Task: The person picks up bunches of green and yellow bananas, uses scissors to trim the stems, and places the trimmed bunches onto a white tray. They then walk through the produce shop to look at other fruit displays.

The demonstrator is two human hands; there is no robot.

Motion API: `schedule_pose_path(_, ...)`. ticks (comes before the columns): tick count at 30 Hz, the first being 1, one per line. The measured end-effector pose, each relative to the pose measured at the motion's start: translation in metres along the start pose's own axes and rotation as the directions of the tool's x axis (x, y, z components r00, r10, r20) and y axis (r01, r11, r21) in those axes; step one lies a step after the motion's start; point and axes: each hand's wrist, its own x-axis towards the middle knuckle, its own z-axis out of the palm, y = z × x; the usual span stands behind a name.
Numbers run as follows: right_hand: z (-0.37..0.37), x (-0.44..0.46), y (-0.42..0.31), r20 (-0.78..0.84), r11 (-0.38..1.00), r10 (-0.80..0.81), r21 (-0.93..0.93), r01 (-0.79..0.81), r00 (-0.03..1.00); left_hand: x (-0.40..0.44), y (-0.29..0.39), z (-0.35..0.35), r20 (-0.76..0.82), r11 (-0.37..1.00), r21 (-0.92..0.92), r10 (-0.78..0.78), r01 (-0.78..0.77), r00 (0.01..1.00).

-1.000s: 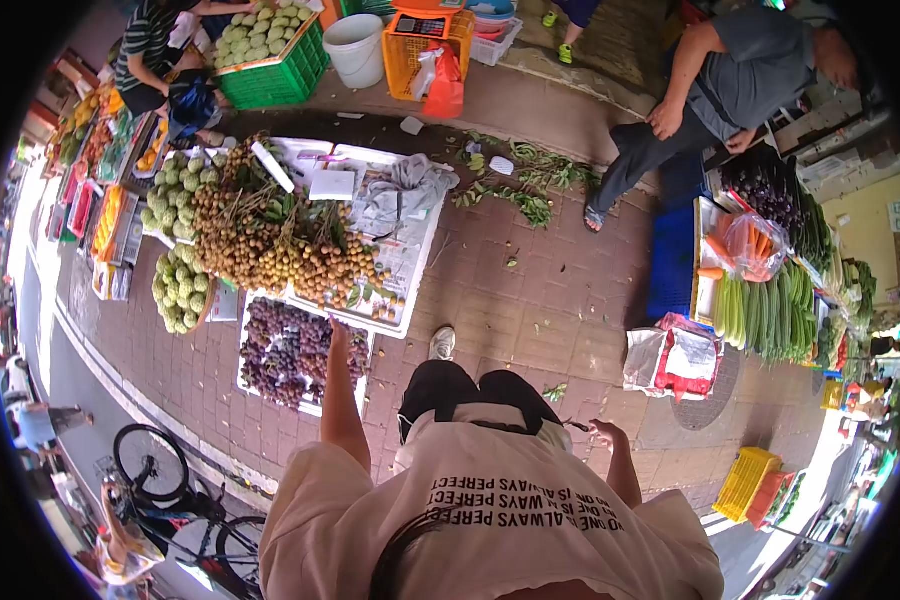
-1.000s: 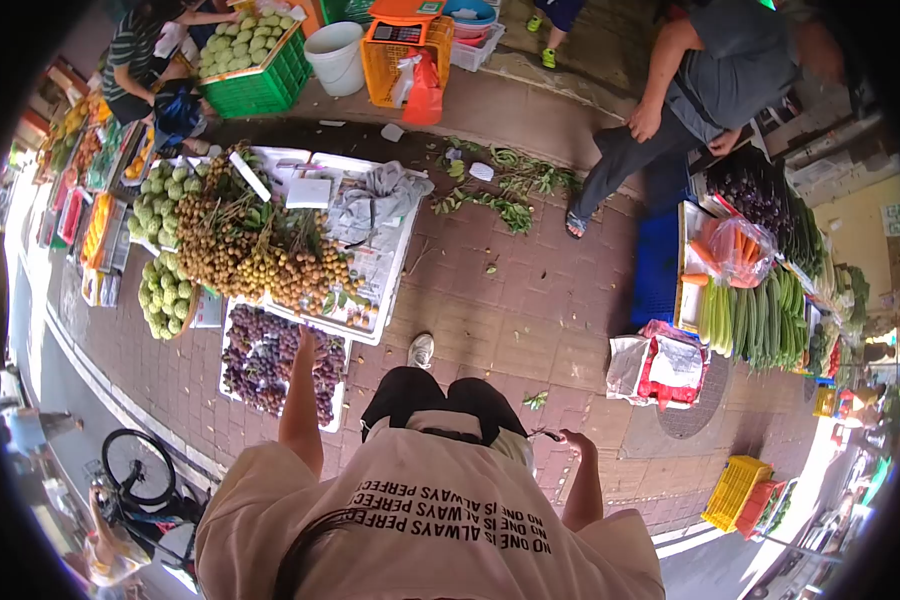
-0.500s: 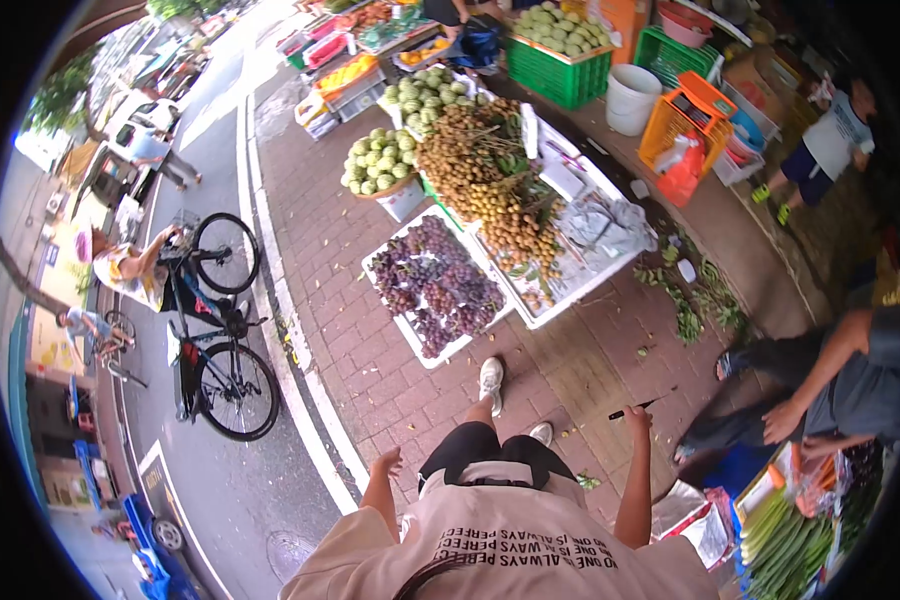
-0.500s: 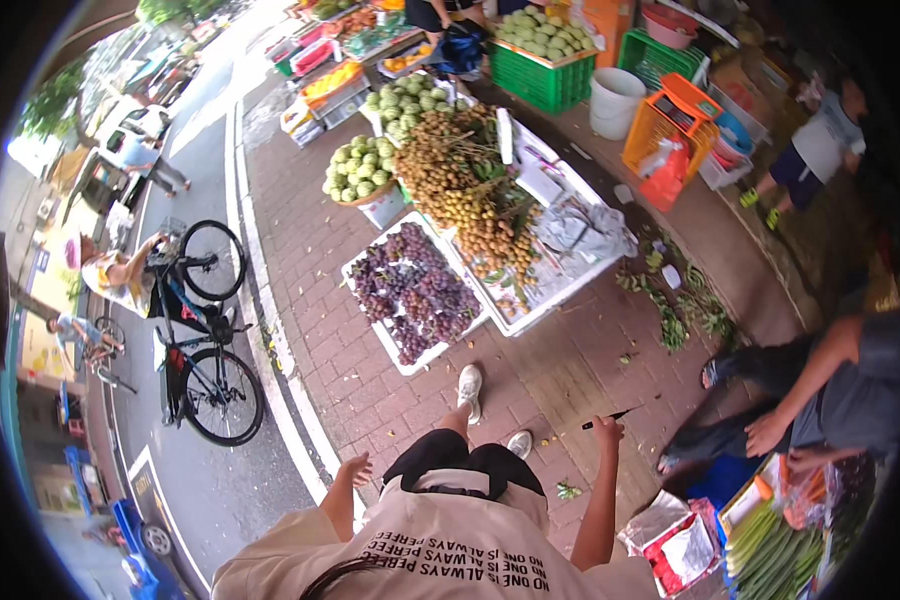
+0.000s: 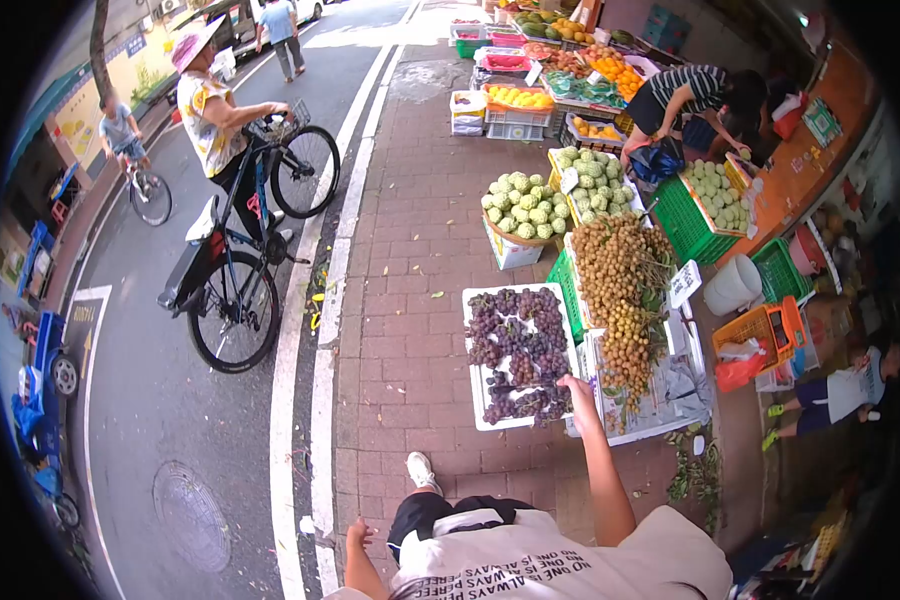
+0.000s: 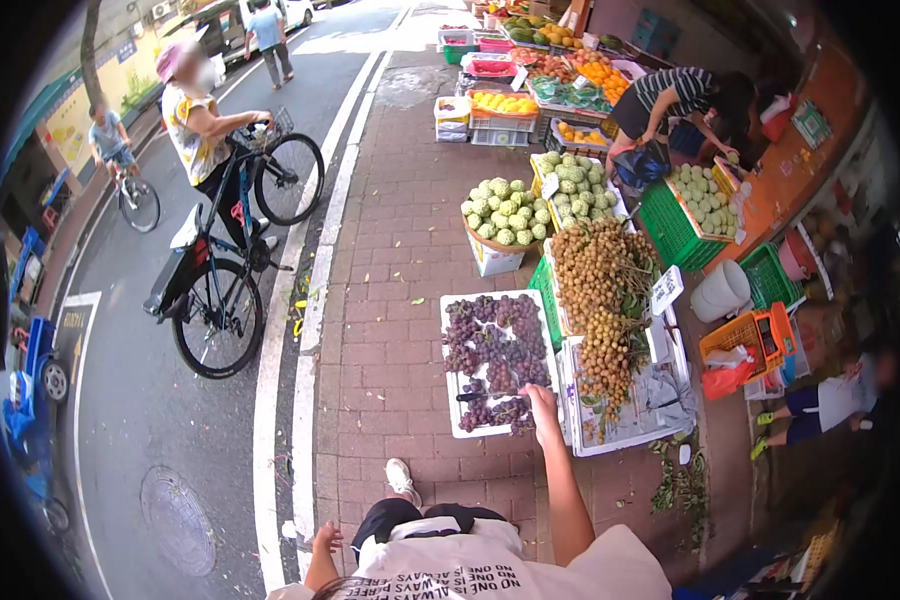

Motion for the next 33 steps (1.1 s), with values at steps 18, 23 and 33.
schedule_pose_path(18,0.268,0.348,-0.101,0.05,0.819,-0.178,-0.546,0.176,0.983,0.064,0.362,-0.185,0.062,0.991,0.046,-0.125,0.123,0.99)
schedule_pose_path(23,0.329,0.463,-0.131,0.082,0.885,-0.152,-0.433,0.173,0.985,0.051,0.481,-0.232,0.15,0.984,-0.174,0.07,-0.044,0.986)
schedule_pose_path(33,0.429,0.759,-0.19,0.072,0.896,-0.018,-0.442,0.049,0.997,0.203,0.706,-0.282,0.284,0.984,-0.03,-0.161,0.177,0.945)
